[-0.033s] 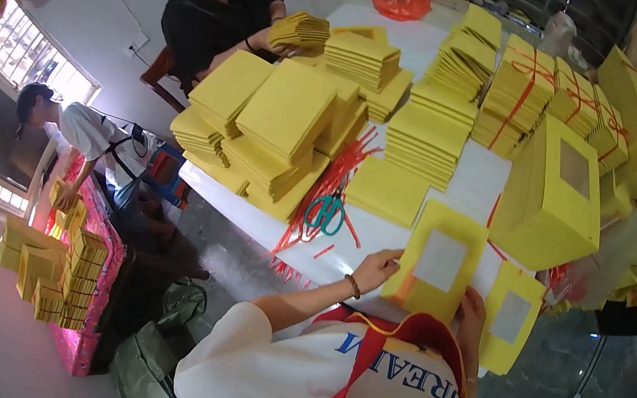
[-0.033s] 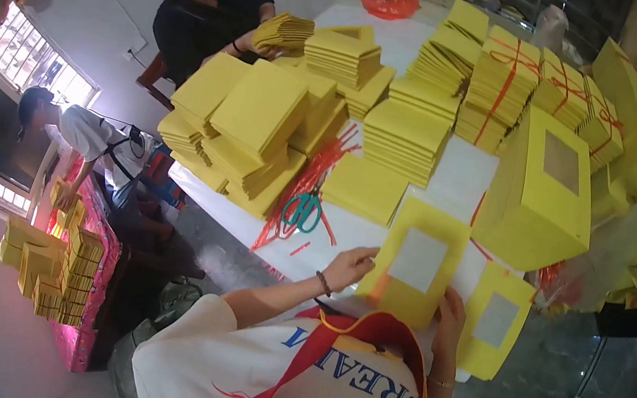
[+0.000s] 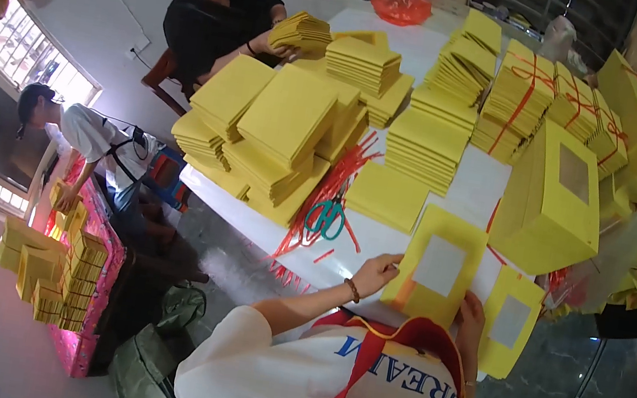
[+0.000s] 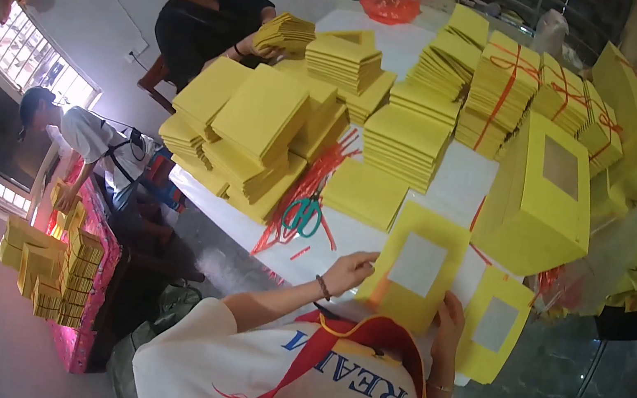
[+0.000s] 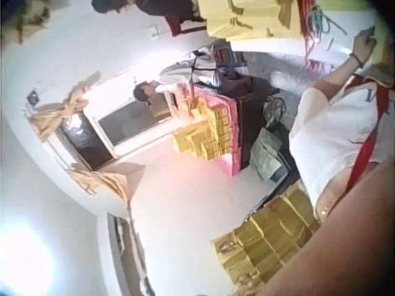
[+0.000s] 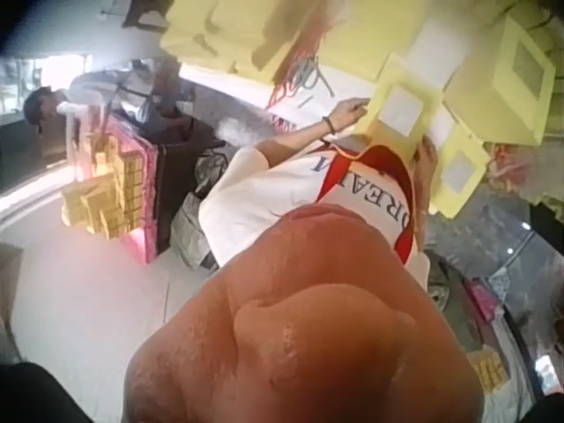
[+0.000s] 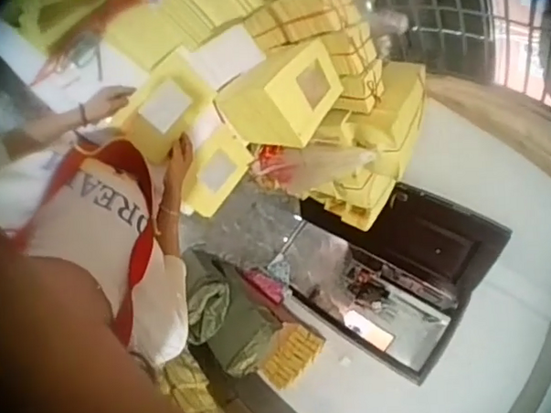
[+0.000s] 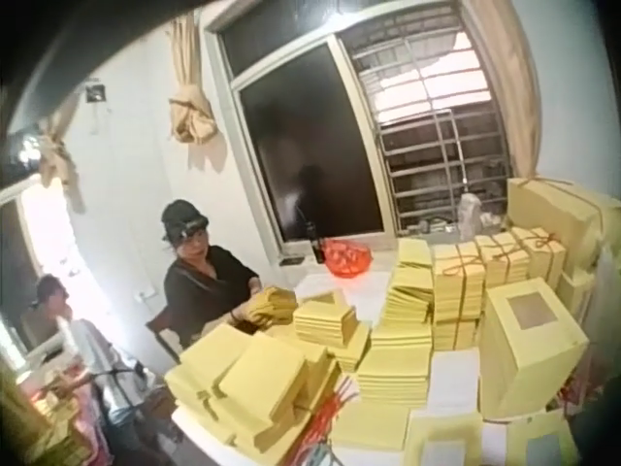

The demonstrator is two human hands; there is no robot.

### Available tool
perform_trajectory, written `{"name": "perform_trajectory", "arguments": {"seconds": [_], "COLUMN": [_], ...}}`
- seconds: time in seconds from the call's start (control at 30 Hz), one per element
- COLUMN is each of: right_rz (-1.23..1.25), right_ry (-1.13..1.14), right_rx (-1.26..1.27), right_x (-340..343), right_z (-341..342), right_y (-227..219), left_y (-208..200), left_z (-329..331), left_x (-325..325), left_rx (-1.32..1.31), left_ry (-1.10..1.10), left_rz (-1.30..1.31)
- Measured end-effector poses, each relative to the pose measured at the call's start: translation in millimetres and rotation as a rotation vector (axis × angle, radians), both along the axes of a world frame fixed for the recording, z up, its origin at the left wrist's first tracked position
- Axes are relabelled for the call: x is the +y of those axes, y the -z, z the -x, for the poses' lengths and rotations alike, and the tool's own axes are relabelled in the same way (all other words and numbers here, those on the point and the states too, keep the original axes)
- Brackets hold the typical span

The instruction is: Folding and stacking sheets of joss paper with silver foil centers at a workstation.

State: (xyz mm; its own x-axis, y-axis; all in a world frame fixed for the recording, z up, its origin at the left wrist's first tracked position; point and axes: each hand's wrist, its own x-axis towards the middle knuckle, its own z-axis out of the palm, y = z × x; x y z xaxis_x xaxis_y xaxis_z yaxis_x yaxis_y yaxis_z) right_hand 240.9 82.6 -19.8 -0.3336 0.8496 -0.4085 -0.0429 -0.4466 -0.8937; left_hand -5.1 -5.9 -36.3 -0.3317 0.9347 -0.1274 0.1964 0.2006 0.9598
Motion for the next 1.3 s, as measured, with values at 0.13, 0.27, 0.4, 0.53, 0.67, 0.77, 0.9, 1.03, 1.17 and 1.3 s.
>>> {"name": "perform_trajectory", "arguments": {"seconds": [0.13,0.27,0.4,0.53,0.67,0.77,0.9,1.03,1.17,1.3], "right_rz": [-0.245,-0.187,-0.091,-0.037,-0.006,-0.048,-0.775,-1.062,-1.127,-1.123], "right_ry": [-0.089,-0.085,-0.066,-0.058,-0.023,-0.068,-0.194,-0.302,-0.446,-0.431], "right_rx": [-0.244,-0.192,-0.133,-0.151,-0.129,-0.184,-0.629,-0.634,-0.705,-0.662], "right_x": [4.7,10.4,11.6,12.1,7.3,8.9,13.9,9.3,2.4,1.6], "right_z": [-4.6,8.4,14.0,11.8,4.7,1.8,-5.3,14.4,11.7,9.0], "right_y": [24.9,10.3,-2.8,-5.5,1.2,-0.1,29.2,-9.3,-10.5,-4.0], "left_y": [1.5,8.1,6.5,3.1,0.0,15.4,37.9,1.5,-24.1,-31.6], "left_z": [3.6,9.3,7.4,2.8,-6.0,-7.5,5.0,16.5,11.1,7.9], "left_x": [3.5,7.2,7.2,3.5,-0.8,-0.4,-0.6,-6.2,-12.0,-24.0], "left_rx": [-0.064,-0.071,-0.052,-0.047,0.006,0.024,-0.004,0.008,0.201,0.6], "left_ry": [0.019,0.016,-0.017,-0.014,-0.019,-0.032,0.027,0.018,0.083,0.302], "left_rz": [-0.02,-0.003,-0.027,0.016,-0.027,-0.051,-0.015,-0.026,-0.235,-0.389]}}
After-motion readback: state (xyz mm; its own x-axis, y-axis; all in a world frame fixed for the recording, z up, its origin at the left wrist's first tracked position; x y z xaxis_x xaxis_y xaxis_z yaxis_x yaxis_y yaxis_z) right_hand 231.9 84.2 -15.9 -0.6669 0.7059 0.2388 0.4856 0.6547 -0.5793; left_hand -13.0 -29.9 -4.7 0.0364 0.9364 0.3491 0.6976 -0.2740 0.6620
